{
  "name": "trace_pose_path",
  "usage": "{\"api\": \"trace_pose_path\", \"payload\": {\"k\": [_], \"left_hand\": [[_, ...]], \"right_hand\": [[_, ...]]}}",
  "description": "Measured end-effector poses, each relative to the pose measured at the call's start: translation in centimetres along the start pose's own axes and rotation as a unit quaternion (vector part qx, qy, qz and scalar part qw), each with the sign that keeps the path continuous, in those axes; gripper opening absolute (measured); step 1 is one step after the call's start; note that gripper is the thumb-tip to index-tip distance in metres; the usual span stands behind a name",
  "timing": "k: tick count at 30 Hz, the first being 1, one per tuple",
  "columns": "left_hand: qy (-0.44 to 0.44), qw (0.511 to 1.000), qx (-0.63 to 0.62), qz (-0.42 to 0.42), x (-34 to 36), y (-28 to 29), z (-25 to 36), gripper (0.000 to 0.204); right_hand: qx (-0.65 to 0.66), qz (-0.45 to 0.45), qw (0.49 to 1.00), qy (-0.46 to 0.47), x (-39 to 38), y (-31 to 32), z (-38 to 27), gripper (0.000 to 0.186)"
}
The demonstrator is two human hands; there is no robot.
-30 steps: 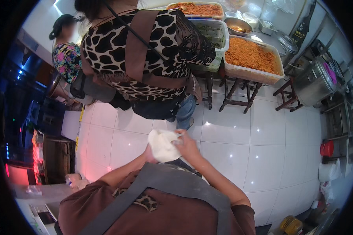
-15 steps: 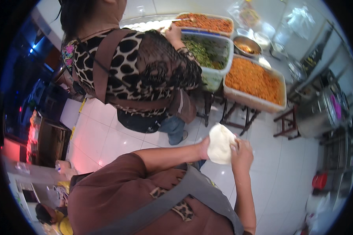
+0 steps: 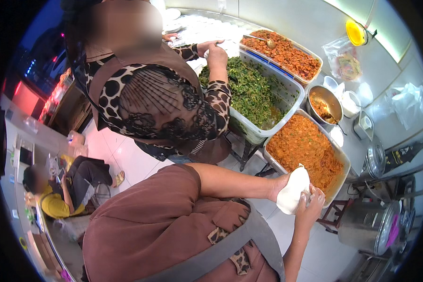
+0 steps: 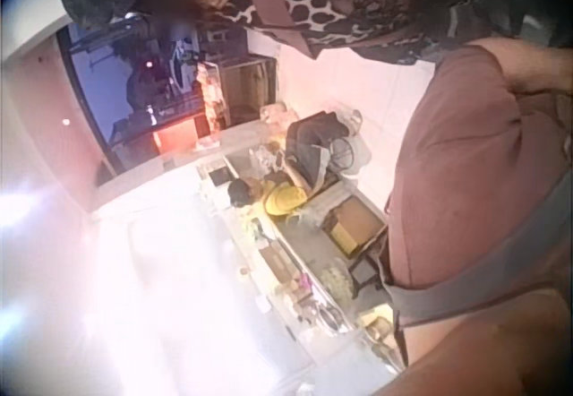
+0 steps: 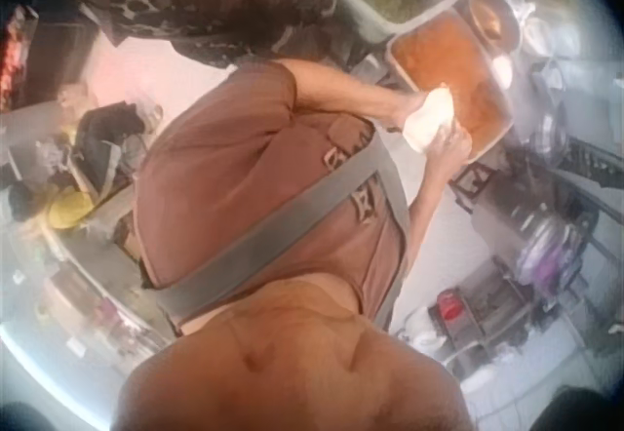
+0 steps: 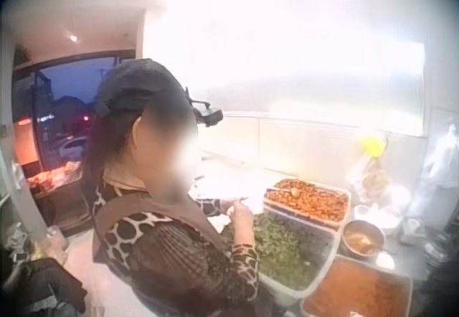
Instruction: The person rolls dough balls into flat circles using a rolling pin, then fills them with a reddish mixture and green herbs before folding and sealing them into dumplings. The person repeats this process multiple times while another person works nearby.
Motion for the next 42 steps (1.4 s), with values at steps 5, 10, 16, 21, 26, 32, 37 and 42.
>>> {"api": "trace_pose_path", "payload": {"k": [5, 10, 16, 21, 26, 32, 37, 42], "left_hand": [[-0.087, 0.994, -0.033, -0.048, 5.7, 1.3, 3.0, 0.041], [-0.167, 0.982, -0.011, 0.083, 10.4, 3.1, 4.6, 0.041], [-0.153, 0.976, 0.016, 0.157, 12.3, 5.6, 4.6, 0.048], [-0.145, 0.978, 0.005, 0.152, 13.9, 4.1, 5.9, 0.044], [-0.096, 0.979, 0.007, 0.181, 17.2, 3.1, 8.0, 0.038], [-0.025, 0.994, -0.03, 0.103, 21.1, 6.1, 9.5, 0.039], [-0.025, 0.986, 0.017, 0.164, 24.2, 7.3, 10.7, 0.039], [-0.061, 0.979, 0.014, 0.194, 29.6, 10.2, 13.7, 0.038]], "right_hand": [[0.022, -0.044, 0.996, 0.072, 5.4, 1.8, 3.0, 0.024], [0.061, -0.105, 0.98, 0.157, 9.5, 3.6, 5.8, 0.028], [0.119, -0.226, 0.947, 0.195, 12.5, 3.2, 9.5, 0.03], [0.148, -0.213, 0.959, 0.118, 14.4, 4.4, 10.4, 0.021], [0.141, -0.175, 0.97, 0.095, 16.5, 5.3, 13.0, 0.021], [0.031, -0.25, 0.961, -0.113, 18.4, 4.4, 17.7, 0.026], [0.192, -0.104, 0.964, -0.153, 19.0, 8.5, 20.3, 0.018], [0.291, 0.003, 0.94, -0.18, 19.3, 13.3, 24.2, 0.01]]}}
Point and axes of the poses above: each hand's wrist, its own x-axis towards the middle knuckle, its own y-axis out of the back of the hand, z = x × y, the point moved 10 cm from there along x, towards the middle knuckle, and after that the axes turned 15 degrees about x, right-handed, at the moved point
